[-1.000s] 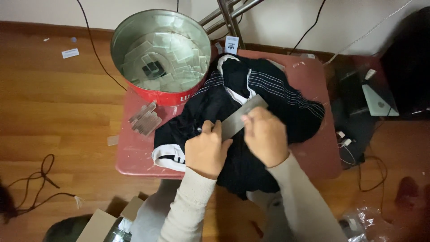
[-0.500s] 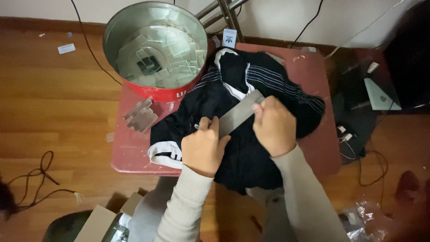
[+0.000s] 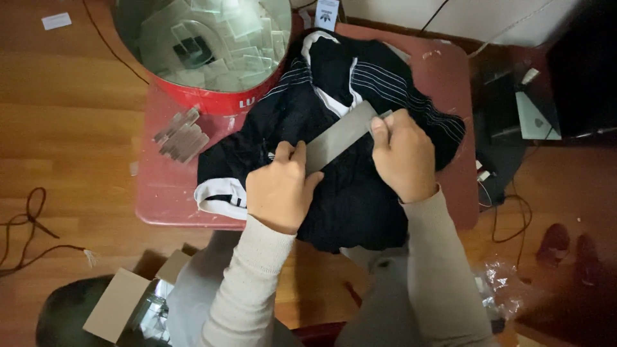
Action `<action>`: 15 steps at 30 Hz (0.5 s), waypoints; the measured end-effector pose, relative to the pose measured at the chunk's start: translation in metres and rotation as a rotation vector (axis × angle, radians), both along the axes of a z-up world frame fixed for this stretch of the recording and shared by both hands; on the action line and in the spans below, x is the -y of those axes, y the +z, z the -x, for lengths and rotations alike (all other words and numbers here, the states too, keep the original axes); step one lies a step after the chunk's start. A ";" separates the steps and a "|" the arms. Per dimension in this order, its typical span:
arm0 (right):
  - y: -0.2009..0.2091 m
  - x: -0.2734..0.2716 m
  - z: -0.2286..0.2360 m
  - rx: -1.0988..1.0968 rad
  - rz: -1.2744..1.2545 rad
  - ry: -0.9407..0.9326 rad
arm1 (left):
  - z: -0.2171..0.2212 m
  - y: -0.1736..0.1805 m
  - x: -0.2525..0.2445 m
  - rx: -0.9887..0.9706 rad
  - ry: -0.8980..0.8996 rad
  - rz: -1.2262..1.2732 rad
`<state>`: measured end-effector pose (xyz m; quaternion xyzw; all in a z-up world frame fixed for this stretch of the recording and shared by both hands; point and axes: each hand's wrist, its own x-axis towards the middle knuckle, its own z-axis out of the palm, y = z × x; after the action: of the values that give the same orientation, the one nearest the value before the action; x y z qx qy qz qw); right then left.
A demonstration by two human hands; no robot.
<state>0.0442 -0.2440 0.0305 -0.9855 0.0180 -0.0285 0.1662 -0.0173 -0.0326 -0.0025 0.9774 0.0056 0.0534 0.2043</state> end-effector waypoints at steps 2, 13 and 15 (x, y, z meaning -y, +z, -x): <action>-0.010 0.004 -0.005 -0.077 0.000 0.014 | 0.000 0.002 0.000 -0.039 -0.021 -0.014; -0.001 -0.052 0.038 0.041 0.098 0.261 | 0.000 0.014 -0.007 -0.114 -0.118 -0.025; -0.005 -0.037 0.027 0.064 0.111 0.277 | 0.002 0.012 -0.009 -0.114 -0.110 -0.022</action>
<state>0.0169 -0.2070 0.0254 -0.9849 -0.1248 -0.0377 0.1142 -0.0190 -0.0238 0.0097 0.9799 -0.0371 -0.0139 0.1953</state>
